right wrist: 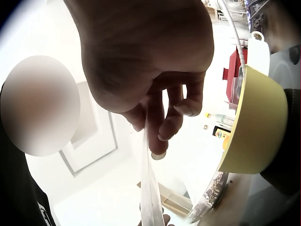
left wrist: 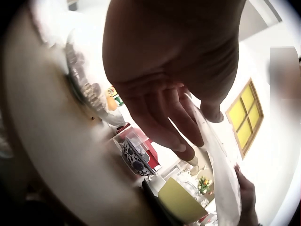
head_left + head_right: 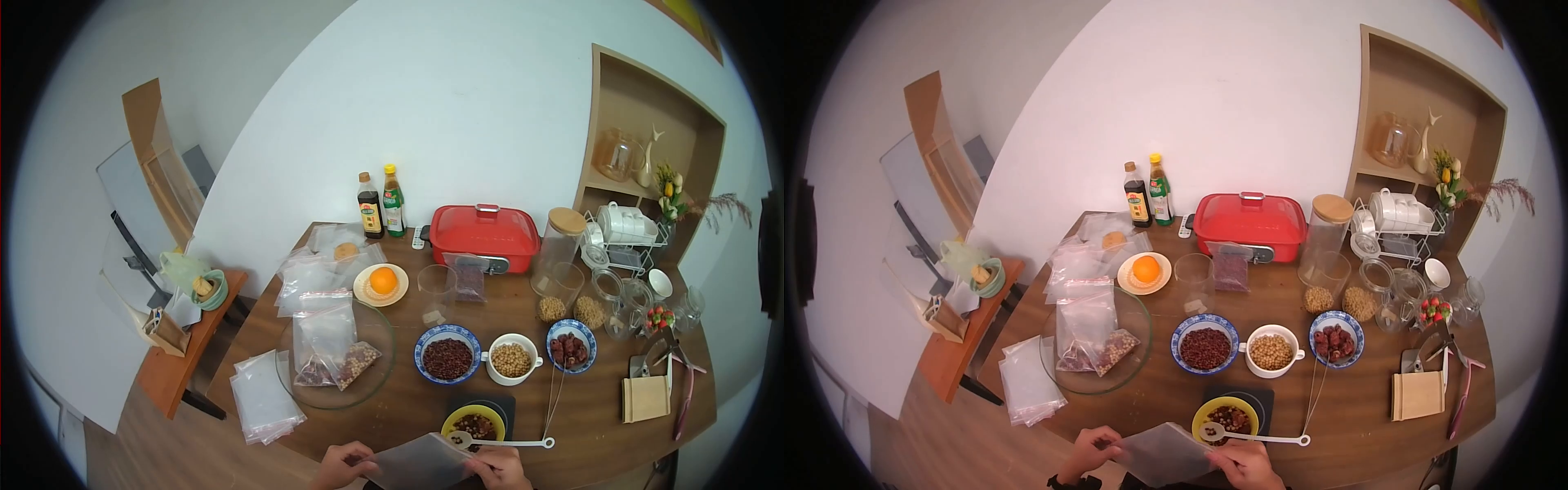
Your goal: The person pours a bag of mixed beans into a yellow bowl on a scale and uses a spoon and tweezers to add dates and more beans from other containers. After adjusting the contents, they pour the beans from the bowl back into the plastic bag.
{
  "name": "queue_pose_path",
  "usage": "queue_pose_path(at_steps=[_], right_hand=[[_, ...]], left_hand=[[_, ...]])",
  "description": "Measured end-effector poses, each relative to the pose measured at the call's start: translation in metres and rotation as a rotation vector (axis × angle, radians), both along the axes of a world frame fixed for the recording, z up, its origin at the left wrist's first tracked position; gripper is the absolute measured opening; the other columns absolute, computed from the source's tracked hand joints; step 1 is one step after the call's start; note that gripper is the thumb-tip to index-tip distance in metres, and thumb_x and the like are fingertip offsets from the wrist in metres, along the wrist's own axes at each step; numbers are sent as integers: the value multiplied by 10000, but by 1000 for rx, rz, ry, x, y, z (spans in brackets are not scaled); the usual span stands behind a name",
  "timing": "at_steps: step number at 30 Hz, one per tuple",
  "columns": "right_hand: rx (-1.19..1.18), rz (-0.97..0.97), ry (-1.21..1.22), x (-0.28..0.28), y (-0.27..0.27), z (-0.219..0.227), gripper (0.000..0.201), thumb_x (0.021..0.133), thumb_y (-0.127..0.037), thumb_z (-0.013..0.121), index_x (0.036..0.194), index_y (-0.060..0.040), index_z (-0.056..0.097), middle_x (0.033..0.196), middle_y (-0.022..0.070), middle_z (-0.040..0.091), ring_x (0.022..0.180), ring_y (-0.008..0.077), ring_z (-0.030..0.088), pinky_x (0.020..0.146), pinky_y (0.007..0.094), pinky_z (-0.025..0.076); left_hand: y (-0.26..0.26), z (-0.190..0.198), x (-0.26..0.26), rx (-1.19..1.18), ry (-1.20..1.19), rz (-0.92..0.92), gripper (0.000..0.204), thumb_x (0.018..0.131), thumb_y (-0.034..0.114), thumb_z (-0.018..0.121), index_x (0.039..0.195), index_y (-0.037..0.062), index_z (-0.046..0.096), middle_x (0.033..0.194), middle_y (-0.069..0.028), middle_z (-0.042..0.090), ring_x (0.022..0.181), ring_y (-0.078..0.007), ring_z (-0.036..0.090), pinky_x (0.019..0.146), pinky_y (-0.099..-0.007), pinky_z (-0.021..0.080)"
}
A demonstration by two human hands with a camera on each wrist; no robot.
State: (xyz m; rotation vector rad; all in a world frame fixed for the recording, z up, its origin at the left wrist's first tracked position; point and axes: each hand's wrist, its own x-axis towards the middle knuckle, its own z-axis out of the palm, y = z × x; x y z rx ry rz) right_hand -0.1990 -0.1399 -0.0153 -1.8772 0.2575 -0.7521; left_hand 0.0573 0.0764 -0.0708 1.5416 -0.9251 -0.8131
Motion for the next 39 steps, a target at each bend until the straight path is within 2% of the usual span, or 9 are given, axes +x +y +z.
queue_pose_path(at_steps=[1, 3, 6, 9, 15, 20, 25, 31, 39], right_hand=[[46, -22, -5, -2, 0, -4, 175, 956, -63, 645, 806, 21, 674, 704, 129, 635, 619, 241, 610, 595, 341, 484], [93, -46, -12, -3, 0, -10, 206, 973, -67, 627, 789, 18, 664, 689, 109, 628, 613, 207, 604, 590, 324, 478], [219, -90, -16, 3, 5, -12, 238, 992, -87, 611, 782, 15, 653, 691, 82, 624, 631, 166, 592, 589, 303, 469], [250, -53, 69, 5, 4, -7, 223, 995, -111, 615, 817, 19, 651, 701, 77, 625, 646, 150, 585, 594, 294, 467], [235, -46, 39, 2, -2, 16, 201, 990, -155, 631, 888, 17, 653, 724, 83, 622, 661, 144, 584, 579, 295, 465], [298, -16, 279, -2, -8, 10, 169, 978, -173, 653, 992, -7, 676, 810, 102, 673, 654, 164, 611, 575, 297, 483], [212, 63, 178, -3, -11, -46, 212, 1031, -172, 586, 993, -11, 719, 776, 67, 732, 671, 147, 696, 638, 270, 552], [343, 78, 204, -3, -5, -47, 247, 1042, -202, 569, 1016, -12, 724, 768, 61, 738, 647, 138, 700, 625, 270, 563], [363, 40, 238, -5, -8, -33, 281, 1056, -223, 541, 1019, -12, 723, 773, 55, 745, 642, 119, 698, 614, 261, 559]], left_hand=[[0, -1, -3, 3, -1, -2, 209, 886, 194, 783, 988, 31, 702, 870, -43, 737, 760, -103, 676, 701, -260, 557], [-4, -4, -12, -176, 349, 110, 245, 950, 205, 712, 1088, 8, 667, 988, -71, 735, 896, -135, 681, 810, -294, 555], [-5, -27, -28, -133, 309, 8, 261, 990, 215, 656, 1121, -10, 648, 1060, -83, 725, 984, -156, 669, 883, -313, 537], [-23, -7, -43, 40, 327, 67, 249, 1011, 190, 622, 1129, -26, 662, 1031, -94, 735, 958, -170, 687, 877, -317, 545], [-35, 10, -36, 29, 253, -17, 197, 1026, 100, 573, 1072, -53, 688, 996, -125, 753, 915, -197, 729, 852, -313, 580], [-41, 34, -44, 133, 150, -40, 192, 1024, 91, 573, 1101, -60, 665, 1010, -141, 749, 930, -206, 735, 849, -319, 591], [-45, 33, -47, 19, 340, 46, 229, 1030, 109, 565, 1162, -70, 618, 1032, -175, 743, 911, -257, 743, 836, -337, 600], [-51, 36, -48, -26, 267, 90, 221, 1029, 106, 558, 1133, -85, 603, 999, -203, 741, 867, -288, 751, 796, -339, 607], [-55, 25, -55, -211, -275, 273, 151, 985, 56, 597, 1023, -79, 652, 806, -150, 752, 721, -201, 744, 642, -288, 598]])
